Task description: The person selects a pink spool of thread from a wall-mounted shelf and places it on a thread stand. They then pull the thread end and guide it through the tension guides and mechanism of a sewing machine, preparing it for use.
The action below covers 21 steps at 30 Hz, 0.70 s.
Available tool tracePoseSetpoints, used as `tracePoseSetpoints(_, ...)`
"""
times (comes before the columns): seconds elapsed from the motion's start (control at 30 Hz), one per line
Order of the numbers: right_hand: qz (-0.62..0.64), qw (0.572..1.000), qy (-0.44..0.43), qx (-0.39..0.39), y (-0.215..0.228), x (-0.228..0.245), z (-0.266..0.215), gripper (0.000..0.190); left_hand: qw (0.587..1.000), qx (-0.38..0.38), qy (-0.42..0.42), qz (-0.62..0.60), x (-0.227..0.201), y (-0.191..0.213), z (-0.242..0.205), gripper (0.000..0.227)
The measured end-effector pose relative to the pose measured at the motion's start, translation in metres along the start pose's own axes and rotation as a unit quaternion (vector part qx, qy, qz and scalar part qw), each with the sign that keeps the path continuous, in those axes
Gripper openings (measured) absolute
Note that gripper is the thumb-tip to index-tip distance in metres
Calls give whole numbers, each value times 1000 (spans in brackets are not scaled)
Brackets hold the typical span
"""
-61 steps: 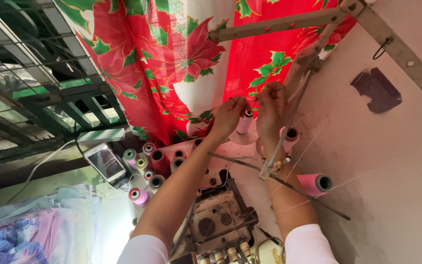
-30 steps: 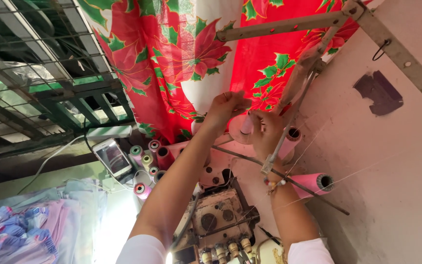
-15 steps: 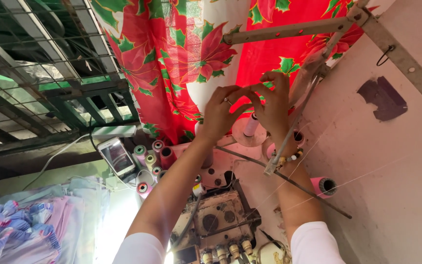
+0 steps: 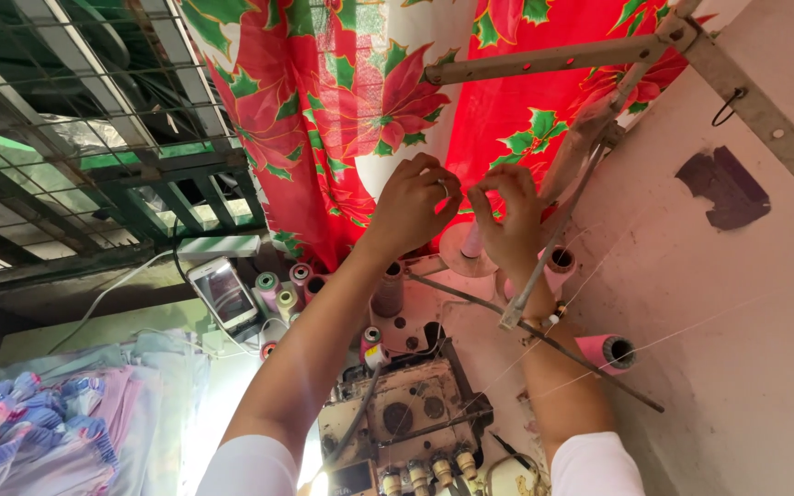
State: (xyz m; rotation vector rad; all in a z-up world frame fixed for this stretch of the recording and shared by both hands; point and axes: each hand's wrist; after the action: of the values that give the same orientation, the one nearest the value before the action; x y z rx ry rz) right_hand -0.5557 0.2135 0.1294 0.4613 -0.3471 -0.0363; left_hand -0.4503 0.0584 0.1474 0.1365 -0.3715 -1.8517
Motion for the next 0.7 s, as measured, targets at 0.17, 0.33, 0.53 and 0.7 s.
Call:
tracePoseSetpoints(0.17, 380, 884, -255, 96, 4, 39, -10, 13, 910, 182, 308, -208, -3, 8, 1, 25)
tracePoseSetpoints(0.33, 393, 880, -238, 120, -4, 20, -30, 12, 752, 189, 516, -364, 1, 2, -9, 22)
tracePoseSetpoints(0.53, 186, 981, -17, 57, -10, 9, -31, 8, 645, 114, 535, -534, -8, 12, -9, 21)
tracePoseSetpoints(0.7, 220, 973, -43, 50, -6, 8, -25, 5, 638, 113, 518, -559, -4, 9, -11, 21)
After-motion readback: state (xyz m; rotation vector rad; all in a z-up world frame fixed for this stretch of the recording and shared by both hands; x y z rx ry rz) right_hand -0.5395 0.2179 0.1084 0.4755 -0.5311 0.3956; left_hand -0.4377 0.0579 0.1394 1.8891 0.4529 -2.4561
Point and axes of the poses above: each hand's wrist, its own z-axis towards the middle knuckle, its own y-axis out of the back of the hand, x = y × z, and after that the axes turned 3 degrees about -y, right-handed
